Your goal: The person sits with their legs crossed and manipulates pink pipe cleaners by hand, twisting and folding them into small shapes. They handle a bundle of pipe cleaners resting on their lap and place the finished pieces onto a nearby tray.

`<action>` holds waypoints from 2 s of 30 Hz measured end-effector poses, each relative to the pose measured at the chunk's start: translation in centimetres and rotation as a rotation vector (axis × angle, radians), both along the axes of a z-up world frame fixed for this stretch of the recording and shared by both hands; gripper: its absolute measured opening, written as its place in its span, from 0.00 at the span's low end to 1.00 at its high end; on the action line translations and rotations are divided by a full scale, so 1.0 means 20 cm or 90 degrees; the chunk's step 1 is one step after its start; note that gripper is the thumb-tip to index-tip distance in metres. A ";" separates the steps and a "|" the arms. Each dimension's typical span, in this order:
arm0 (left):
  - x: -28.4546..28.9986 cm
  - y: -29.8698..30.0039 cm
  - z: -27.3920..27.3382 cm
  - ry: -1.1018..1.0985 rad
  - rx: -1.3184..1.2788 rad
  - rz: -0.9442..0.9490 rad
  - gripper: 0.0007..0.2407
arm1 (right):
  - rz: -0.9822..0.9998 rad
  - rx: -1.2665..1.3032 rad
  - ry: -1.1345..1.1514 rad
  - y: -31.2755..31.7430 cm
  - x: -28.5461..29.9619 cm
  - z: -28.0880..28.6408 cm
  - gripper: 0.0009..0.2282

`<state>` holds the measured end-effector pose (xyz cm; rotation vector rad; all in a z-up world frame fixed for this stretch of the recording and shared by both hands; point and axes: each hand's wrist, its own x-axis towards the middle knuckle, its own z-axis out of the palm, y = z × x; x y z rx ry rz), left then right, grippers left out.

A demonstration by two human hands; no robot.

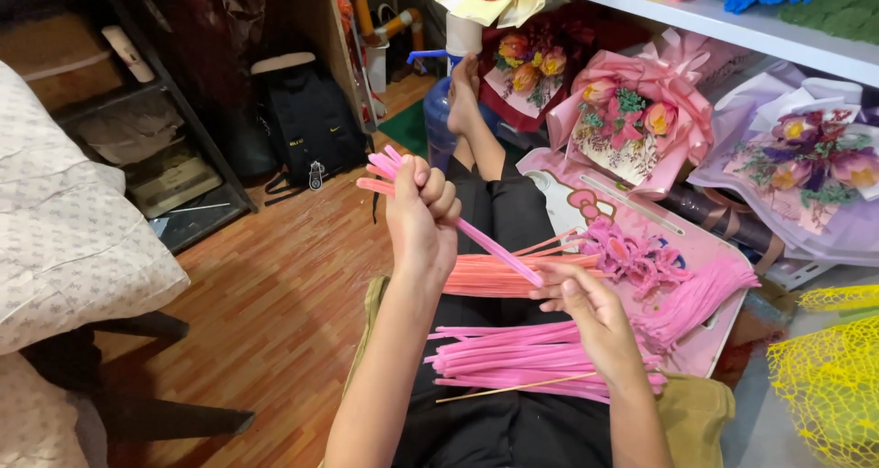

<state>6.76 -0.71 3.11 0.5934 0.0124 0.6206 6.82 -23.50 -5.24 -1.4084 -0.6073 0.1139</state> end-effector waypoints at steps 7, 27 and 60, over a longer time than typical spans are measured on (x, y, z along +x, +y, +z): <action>-0.04 0.00 0.02 -0.032 0.018 -0.008 0.13 | -0.026 0.034 -0.044 0.03 -0.03 0.01 0.12; -0.28 0.11 -0.04 0.144 0.398 -0.002 0.18 | -0.015 -0.163 0.028 -0.07 -0.12 0.05 0.04; -0.38 -0.13 -0.06 0.260 0.659 0.234 0.16 | -0.114 -0.173 -0.496 0.34 -0.24 0.41 0.04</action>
